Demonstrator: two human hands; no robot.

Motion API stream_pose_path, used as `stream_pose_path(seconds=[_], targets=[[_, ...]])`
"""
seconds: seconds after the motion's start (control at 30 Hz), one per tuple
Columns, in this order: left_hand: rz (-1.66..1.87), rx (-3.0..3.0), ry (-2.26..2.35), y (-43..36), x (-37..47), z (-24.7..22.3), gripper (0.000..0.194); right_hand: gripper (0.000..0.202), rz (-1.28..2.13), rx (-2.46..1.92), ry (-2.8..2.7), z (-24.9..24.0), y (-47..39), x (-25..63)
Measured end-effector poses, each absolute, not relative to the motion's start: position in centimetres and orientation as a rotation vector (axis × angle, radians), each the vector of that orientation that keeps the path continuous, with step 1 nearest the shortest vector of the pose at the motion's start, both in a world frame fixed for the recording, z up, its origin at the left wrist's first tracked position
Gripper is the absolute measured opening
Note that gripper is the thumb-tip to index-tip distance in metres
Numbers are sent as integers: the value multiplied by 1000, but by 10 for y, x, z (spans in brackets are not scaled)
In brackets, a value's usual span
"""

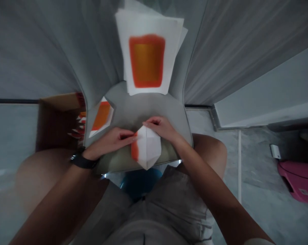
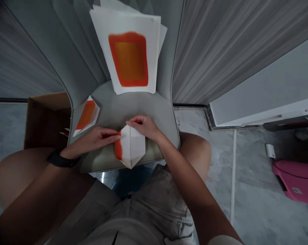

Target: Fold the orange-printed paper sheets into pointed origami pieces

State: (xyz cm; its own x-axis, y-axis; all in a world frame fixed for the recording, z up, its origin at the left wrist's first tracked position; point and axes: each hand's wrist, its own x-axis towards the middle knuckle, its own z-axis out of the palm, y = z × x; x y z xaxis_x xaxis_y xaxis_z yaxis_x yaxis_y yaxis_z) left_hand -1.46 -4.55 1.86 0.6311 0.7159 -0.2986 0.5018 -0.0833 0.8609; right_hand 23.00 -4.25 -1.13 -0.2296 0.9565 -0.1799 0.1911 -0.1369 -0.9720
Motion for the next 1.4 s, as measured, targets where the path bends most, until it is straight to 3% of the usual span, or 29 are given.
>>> stream_pose_path(seconds=[0.33,0.6,0.83,1.03,1.4], targets=[[421,1698,1096,-44,1,-4,50,35,1362,-1187,-1589,-18,-45,222],[459,1707,1070,-47,1,-4,50,58,1488,-1211,-1554,-13,-40,226],[494,1697,1062,-47,3,-2,52,35,1488,-1168,-1592,-15,-40,223],[670,1661,1105,-48,7,-14,39,36,1360,-1221,-1593,-22,-41,218],[735,1678,1183,-52,11,-17,41,41,1260,-1253,-1600,-23,-43,214]])
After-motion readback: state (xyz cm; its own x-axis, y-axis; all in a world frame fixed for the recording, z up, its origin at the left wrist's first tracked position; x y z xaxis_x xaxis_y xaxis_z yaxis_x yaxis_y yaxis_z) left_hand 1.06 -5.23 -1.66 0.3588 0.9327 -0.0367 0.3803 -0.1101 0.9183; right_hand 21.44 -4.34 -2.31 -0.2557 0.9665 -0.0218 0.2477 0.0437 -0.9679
